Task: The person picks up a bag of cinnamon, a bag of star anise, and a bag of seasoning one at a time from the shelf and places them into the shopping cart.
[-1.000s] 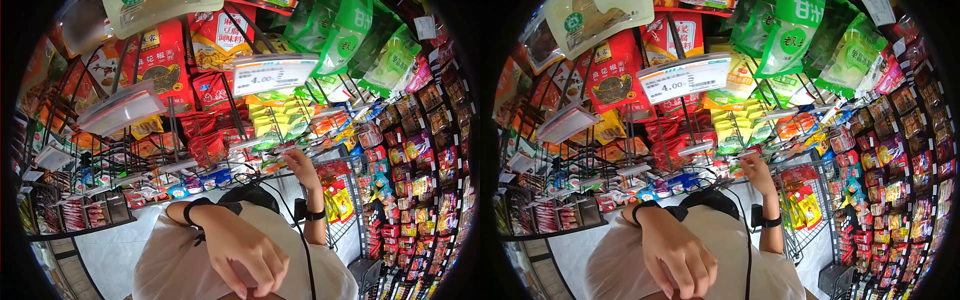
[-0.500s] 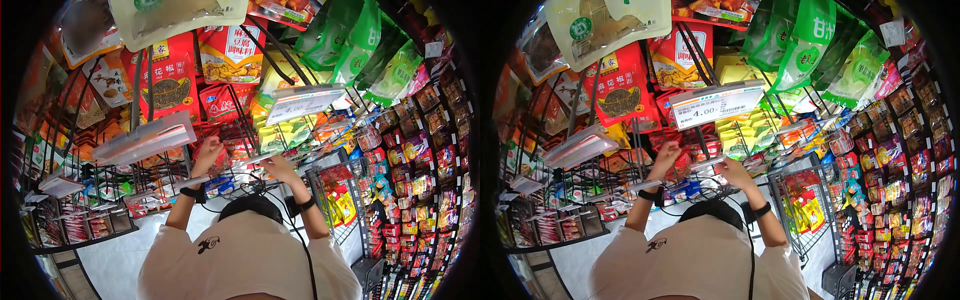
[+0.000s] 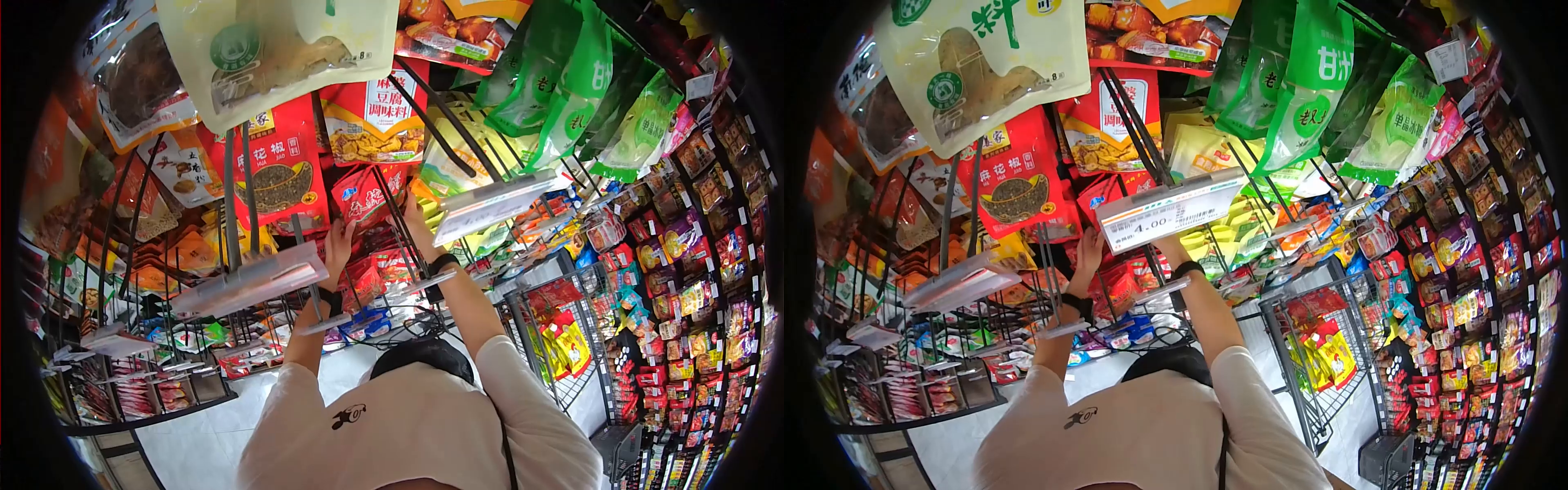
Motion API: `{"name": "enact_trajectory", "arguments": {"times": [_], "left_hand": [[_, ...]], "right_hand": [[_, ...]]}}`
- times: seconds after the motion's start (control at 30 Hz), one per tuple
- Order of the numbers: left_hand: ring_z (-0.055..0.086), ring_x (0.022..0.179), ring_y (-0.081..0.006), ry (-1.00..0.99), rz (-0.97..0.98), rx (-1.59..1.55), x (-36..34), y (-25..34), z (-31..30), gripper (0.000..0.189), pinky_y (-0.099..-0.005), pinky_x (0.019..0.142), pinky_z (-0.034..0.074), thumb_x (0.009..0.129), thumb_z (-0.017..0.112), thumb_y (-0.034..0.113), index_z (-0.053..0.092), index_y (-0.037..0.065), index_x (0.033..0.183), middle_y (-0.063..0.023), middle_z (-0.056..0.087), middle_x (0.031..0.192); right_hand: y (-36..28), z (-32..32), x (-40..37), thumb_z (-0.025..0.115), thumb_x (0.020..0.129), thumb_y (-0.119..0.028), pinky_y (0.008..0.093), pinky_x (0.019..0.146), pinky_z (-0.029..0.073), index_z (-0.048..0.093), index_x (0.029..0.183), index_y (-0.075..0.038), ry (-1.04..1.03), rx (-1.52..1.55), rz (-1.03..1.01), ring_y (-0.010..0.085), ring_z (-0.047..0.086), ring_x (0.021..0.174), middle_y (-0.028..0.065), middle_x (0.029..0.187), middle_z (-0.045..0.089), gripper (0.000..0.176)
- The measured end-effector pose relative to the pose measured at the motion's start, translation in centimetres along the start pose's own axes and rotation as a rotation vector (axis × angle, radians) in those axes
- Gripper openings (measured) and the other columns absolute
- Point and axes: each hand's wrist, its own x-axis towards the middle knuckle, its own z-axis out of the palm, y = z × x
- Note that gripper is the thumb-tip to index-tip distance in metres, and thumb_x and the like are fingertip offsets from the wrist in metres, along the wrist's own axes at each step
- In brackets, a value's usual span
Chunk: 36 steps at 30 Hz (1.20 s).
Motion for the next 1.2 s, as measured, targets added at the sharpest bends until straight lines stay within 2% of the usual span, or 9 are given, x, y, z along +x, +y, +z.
{"name": "enact_trajectory", "arguments": {"times": [0.13,0.17,0.33,0.4,0.53,0.7,0.83,1.1,1.2], "left_hand": [[0.055,0.077,-0.0303,0.011,0.148,-0.044,-2.3,-1.2,-0.6,0.023,-0.0367,0.065,0.044,0.09,0.051,0.018,0.05,0.0,0.103,-0.017,0.054,0.094],[0.053,0.076,-0.0236,-0.059,0.006,-0.107,-2.3,2.2,-3.1,0.025,-0.0348,0.065,0.042,0.091,0.051,0.021,0.049,-0.002,0.097,-0.0136,0.054,0.086],[0.05,0.076,-0.0152,-0.156,-0.103,-0.245,-3.6,5.5,-6.7,0.026,-0.0328,0.068,0.039,0.093,0.05,0.026,0.05,0.0,0.09,-0.0044,0.054,0.08],[0.056,0.079,-0.0163,-0.253,-0.238,-0.49,-3.6,6.5,-7.5,0.022,-0.0348,0.069,0.041,0.093,0.05,0.026,0.051,0.004,0.094,-0.0067,0.057,0.079],[0.054,0.093,-0.0112,-0.384,-0.568,-1.115,-3.8,11.1,-9.3,0.036,-0.0232,0.083,0.041,0.09,0.055,0.03,0.052,0.004,0.116,-0.0019,0.058,0.102],[0.05,0.107,-0.0158,-0.776,-0.273,-0.706,-2.6,14.4,-10.3,0.052,-0.0305,0.093,0.039,0.084,0.065,0.025,0.043,0.003,0.125,-0.0053,0.054,0.117],[0.051,0.106,-0.0178,-0.704,-0.099,-0.491,-4.0,16.4,-11.0,0.05,-0.0316,0.093,0.039,0.084,0.065,0.024,0.043,0.001,0.123,-0.0091,0.055,0.114],[0.053,0.107,-0.0241,-0.804,-0.206,-0.365,-7.4,18.7,-12.2,0.052,-0.0358,0.091,0.039,0.081,0.066,0.031,0.048,0.0,0.118,-0.0161,0.055,0.116],[0.054,0.105,-0.0252,-0.781,-0.077,-0.337,-8.7,19.1,-12.3,0.05,-0.0368,0.089,0.04,0.082,0.066,0.032,0.049,0.0,0.117,-0.0164,0.057,0.113]], "right_hand": [[4.7,0.2,-0.3,0.075,0.071,-0.035,0.032,0.072,0.046,0.024,0.13,0.002,0.081,-0.072,-0.064,0.0249,0.058,0.087,0.0184,0.101,0.053,0.086],[10.2,-0.3,1.2,0.074,0.072,-0.035,0.0293,0.071,0.046,0.025,0.129,0.002,-0.02,0.103,-0.085,0.0225,0.059,0.086,0.0163,0.101,0.053,0.084],[1.8,-2.5,-5.1,0.076,0.074,-0.026,0.0245,0.071,0.046,0.041,0.119,0.001,-0.2,0.358,0.182,0.013,0.056,0.085,0.0073,0.099,0.055,0.063],[6.1,-2.6,-5.7,0.067,0.079,-0.016,0.0273,0.083,0.045,0.056,0.112,-0.001,-0.235,0.43,0.156,0.015,0.056,0.096,0.0065,0.104,0.061,0.038],[1.6,-4.2,-9.3,0.069,0.078,-0.015,0.0267,0.081,0.046,0.054,0.116,-0.002,-0.343,0.481,0.391,0.0151,0.058,0.095,0.0065,0.105,0.061,0.043],[-2.5,-4.1,-11.9,0.071,0.077,-0.015,0.0396,0.077,0.052,0.052,0.113,0.004,-0.465,0.669,0.442,0.0189,0.062,0.087,0.0113,0.105,0.061,0.045],[-1.2,-4.4,-11.9,0.065,0.081,-0.01,0.0479,0.083,0.051,0.039,0.125,0.004,-0.631,0.913,0.628,0.0276,0.061,0.095,0.0184,0.112,0.057,0.053],[-5.4,-6.2,-16.0,0.065,0.082,-0.023,0.0293,0.092,0.041,0.046,0.125,-0.003,-0.623,0.147,0.267,0.0179,0.051,0.109,0.01,0.118,0.056,0.051],[-5.1,-6.9,-17.2,0.064,0.083,-0.03,0.0316,0.092,0.041,0.045,0.126,-0.003,-0.659,0.051,0.171,0.0193,0.051,0.108,0.0111,0.12,0.055,0.054]]}}
